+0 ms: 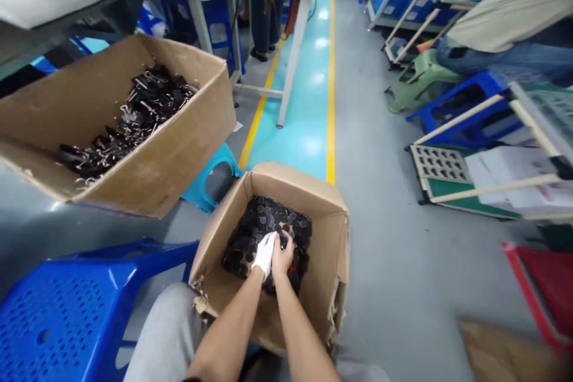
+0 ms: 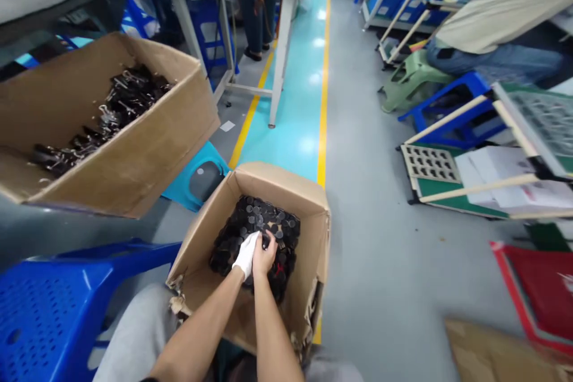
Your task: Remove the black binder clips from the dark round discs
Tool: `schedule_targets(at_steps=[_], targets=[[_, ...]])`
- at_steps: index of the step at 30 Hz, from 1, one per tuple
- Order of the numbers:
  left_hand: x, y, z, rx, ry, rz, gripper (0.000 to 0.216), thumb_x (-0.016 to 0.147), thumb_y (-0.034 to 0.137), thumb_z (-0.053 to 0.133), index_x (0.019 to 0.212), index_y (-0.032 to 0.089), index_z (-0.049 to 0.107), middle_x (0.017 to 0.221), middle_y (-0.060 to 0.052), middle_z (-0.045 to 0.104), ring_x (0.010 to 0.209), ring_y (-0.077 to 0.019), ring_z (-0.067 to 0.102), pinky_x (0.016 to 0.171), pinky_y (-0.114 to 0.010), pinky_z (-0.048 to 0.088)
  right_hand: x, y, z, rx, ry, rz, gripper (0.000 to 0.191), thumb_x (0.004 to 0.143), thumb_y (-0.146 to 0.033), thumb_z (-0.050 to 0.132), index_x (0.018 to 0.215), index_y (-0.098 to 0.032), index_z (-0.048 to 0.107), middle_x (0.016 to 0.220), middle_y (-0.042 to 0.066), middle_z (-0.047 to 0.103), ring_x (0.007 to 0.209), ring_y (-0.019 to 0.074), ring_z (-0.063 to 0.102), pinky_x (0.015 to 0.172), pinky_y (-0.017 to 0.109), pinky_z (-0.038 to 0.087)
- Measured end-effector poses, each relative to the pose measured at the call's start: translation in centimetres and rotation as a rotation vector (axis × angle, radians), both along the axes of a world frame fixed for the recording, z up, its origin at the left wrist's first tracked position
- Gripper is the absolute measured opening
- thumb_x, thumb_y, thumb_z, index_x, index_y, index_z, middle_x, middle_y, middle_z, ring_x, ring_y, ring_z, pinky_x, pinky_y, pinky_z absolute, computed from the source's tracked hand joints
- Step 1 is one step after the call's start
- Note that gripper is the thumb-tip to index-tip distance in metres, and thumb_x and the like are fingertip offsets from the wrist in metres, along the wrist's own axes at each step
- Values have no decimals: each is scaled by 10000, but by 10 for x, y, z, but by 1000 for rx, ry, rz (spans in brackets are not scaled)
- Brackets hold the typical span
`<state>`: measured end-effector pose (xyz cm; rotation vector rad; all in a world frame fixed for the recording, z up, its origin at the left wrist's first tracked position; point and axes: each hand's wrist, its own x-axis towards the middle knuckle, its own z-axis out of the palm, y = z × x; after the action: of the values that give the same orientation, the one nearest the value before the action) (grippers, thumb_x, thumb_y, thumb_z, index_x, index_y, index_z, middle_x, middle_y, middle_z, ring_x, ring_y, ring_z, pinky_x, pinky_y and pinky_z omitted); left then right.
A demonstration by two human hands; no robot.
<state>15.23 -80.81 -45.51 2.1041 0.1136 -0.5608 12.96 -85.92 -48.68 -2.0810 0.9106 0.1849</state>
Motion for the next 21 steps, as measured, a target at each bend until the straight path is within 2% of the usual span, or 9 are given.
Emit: schedule_targets(at_steps=[3,5,9,12,15,17,19,21], targets=[[5,-14,61,-124,82,20,466,1076,281,322,1449,145,565,1375,-169,657,1337,-259,605,1183,-509,475,2,-9,99,-52,-141,2,480,1016,-479,371,1389,-223,532,1429,155,575,1359,272,532,1149,407,428],[-4,-15,114,-197,132,57,502,1042,238,316,1486,133,525,1390,-177,646,1380,-265,574,1213,-522,452,-5,-11,171,-89,-298,-13,446,1008,-466,425,1333,-200,574,1372,168,601,1298,274,569,1131,403,440],[-23,-3,244,-325,151,216,466,989,200,331,1374,142,588,1394,-167,651,1315,-227,626,1197,-460,480,-23,-4,310,-184,-435,-7,443,994,-484,479,1283,-174,612,1275,188,636,1200,302,615,1053,438,495],[-18,23,343,-450,40,388,362,989,283,405,1226,172,657,1322,-145,702,1236,-220,671,1158,-416,508,-17,18,396,-147,-584,67,450,971,-496,566,1275,-172,635,1229,181,646,1160,329,624,1016,488,506],[6,76,427,-670,-141,598,324,966,406,548,1135,180,707,1223,-124,743,1159,-245,695,1127,-428,516,16,67,465,-74,-777,129,449,941,-488,641,1245,-157,657,1171,171,653,1094,339,634,961,516,515],[27,130,474,-766,-277,724,343,923,473,637,1088,188,737,1172,-108,755,1126,-253,695,1111,-428,515,46,120,506,-3,-878,207,453,939,-496,641,1233,-151,660,1142,169,657,1069,338,637,952,528,515],[48,197,511,-745,-395,830,364,899,513,670,1053,194,752,1142,-95,758,1103,-247,692,1096,-417,516,75,188,541,88,-943,304,476,938,-520,623,1223,-140,658,1116,171,660,1052,336,642,953,537,520],[64,273,536,-669,-478,940,367,893,524,678,1038,195,754,1121,-89,759,1082,-238,693,1082,-409,520,98,265,567,185,-947,406,486,943,-527,601,1227,-135,650,1116,168,652,1054,326,644,956,529,527]])
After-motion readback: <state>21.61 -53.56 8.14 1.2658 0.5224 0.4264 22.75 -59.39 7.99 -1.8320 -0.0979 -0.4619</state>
